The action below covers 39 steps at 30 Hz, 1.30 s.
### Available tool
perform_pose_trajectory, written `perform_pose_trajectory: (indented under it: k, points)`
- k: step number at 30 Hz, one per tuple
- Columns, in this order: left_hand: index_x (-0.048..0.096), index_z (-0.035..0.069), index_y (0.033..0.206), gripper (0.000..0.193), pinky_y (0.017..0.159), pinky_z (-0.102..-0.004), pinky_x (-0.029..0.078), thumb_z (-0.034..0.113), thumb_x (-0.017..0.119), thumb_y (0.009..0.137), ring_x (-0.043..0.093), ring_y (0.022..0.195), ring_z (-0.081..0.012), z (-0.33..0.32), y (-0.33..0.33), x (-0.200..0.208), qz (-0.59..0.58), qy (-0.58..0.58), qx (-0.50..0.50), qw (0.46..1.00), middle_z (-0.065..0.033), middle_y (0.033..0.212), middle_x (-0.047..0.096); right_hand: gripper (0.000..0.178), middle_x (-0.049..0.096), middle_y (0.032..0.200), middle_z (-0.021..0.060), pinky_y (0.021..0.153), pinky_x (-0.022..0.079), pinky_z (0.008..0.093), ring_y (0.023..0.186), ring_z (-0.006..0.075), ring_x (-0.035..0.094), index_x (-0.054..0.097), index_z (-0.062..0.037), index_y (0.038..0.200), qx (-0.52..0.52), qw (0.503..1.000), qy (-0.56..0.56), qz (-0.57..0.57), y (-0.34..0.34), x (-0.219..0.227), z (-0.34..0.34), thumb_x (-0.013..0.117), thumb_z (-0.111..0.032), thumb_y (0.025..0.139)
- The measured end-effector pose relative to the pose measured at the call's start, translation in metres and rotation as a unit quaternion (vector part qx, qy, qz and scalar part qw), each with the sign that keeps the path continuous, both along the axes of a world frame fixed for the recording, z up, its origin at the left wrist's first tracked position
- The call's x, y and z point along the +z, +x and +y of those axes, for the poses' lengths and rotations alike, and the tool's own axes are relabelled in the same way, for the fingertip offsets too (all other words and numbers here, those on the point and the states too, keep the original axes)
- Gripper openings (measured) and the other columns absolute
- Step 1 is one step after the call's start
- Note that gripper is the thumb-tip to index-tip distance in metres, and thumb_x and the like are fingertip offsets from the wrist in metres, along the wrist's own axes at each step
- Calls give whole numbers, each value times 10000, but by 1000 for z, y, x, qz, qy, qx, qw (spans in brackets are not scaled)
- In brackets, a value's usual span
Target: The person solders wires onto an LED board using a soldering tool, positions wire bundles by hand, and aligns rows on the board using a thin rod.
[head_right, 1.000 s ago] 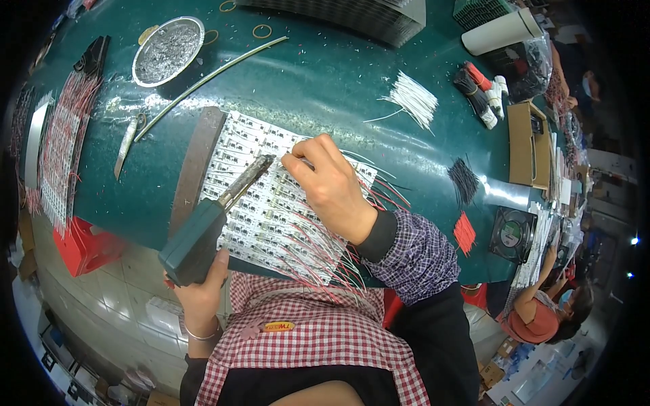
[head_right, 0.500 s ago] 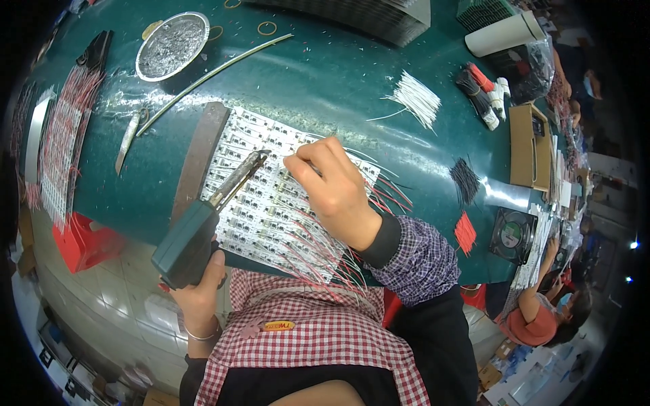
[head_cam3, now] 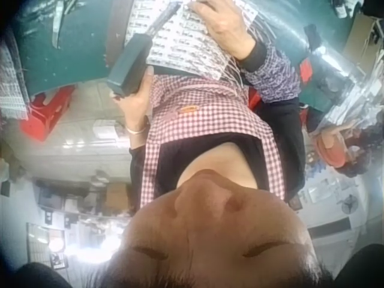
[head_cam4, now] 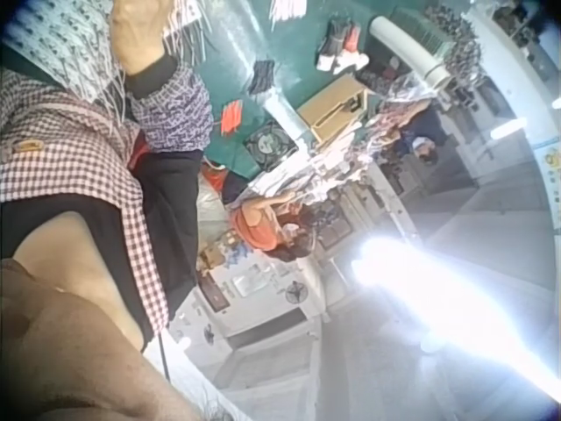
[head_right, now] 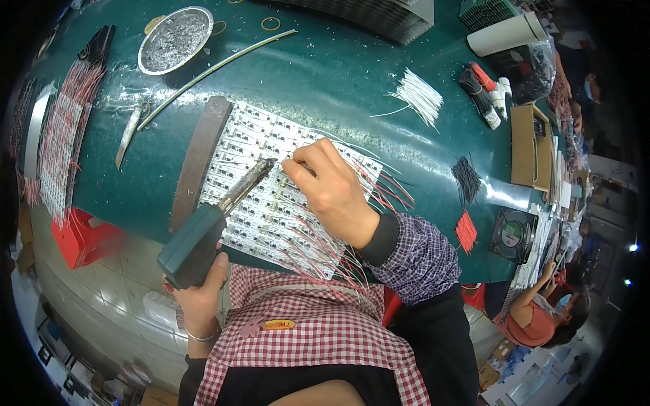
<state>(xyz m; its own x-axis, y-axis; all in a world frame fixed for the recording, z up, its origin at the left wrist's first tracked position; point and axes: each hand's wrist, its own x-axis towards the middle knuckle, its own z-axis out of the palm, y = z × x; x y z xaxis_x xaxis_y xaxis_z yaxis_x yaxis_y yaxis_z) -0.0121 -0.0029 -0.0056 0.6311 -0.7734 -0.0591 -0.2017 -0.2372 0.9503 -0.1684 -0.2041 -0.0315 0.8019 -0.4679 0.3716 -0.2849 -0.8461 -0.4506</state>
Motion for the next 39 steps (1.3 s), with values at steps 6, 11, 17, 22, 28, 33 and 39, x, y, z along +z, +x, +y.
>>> perform_pose_trajectory:
  k: [6, 11, 17, 22, 28, 33, 39]
  points:
    - [666, -32, 852, 134, 554, -269, 474, -5, 744, 746, 626, 597, -153, 0, -1, 0, 79, 8, 20, 997, -87, 768, 674, 366, 577, 961, 111, 715, 500, 349, 883, 268, 557, 619, 14, 1025, 0, 1000, -9, 9, 0, 0, 0, 619, 57, 661]
    - [665, -20, 847, 148, 571, -278, 476, -11, 756, 732, 621, 627, -165, 0, -1, 1, 54, 14, 7, 998, -79, 761, 658, 344, 578, 956, 103, 700, 503, 341, 881, 260, 558, 625, 13, 1012, -3, 999, -31, 25, 2, 1, 1, 626, 41, 669]
    - [682, -16, 855, 142, 554, -283, 478, 23, 766, 747, 623, 615, -159, 7, -1, -2, -15, 46, -4, 999, -84, 776, 670, 319, 576, 947, 99, 692, 507, 335, 884, 254, 559, 628, 18, 998, -3, 999, -37, 22, 2, 2, 1, 630, 29, 679]
    - [694, -19, 884, 177, 543, -273, 470, 58, 785, 754, 626, 609, -158, 13, -2, 2, 63, 54, 40, 996, -80, 796, 681, 315, 574, 946, 100, 699, 508, 340, 893, 257, 557, 624, 19, 1001, 0, 999, -39, 24, 3, 5, 2, 626, 27, 686]
    - [694, -28, 891, 174, 558, -277, 488, 55, 776, 762, 632, 621, -143, 9, -2, 6, 15, 45, 20, 999, -77, 796, 690, 341, 574, 935, 103, 697, 505, 347, 876, 264, 562, 618, 20, 1012, -9, 999, -26, 17, 1, 3, 2, 625, 48, 673]
    - [696, -29, 895, 164, 565, -266, 490, 43, 768, 767, 642, 623, -153, 11, -1, 7, 59, 43, 42, 996, -77, 788, 694, 366, 589, 912, 109, 667, 499, 353, 819, 267, 572, 629, 17, 997, -5, 998, -39, -45, 3, 6, 9, 630, 73, 635]
    - [700, -22, 882, 150, 558, -278, 490, 39, 764, 761, 643, 602, -168, 14, 0, 6, 14, 42, 28, 999, -80, 776, 694, 356, 599, 911, 104, 645, 500, 341, 813, 256, 578, 643, 19, 976, 1, 999, -17, -29, 2, 1, 12, 631, 85, 626]
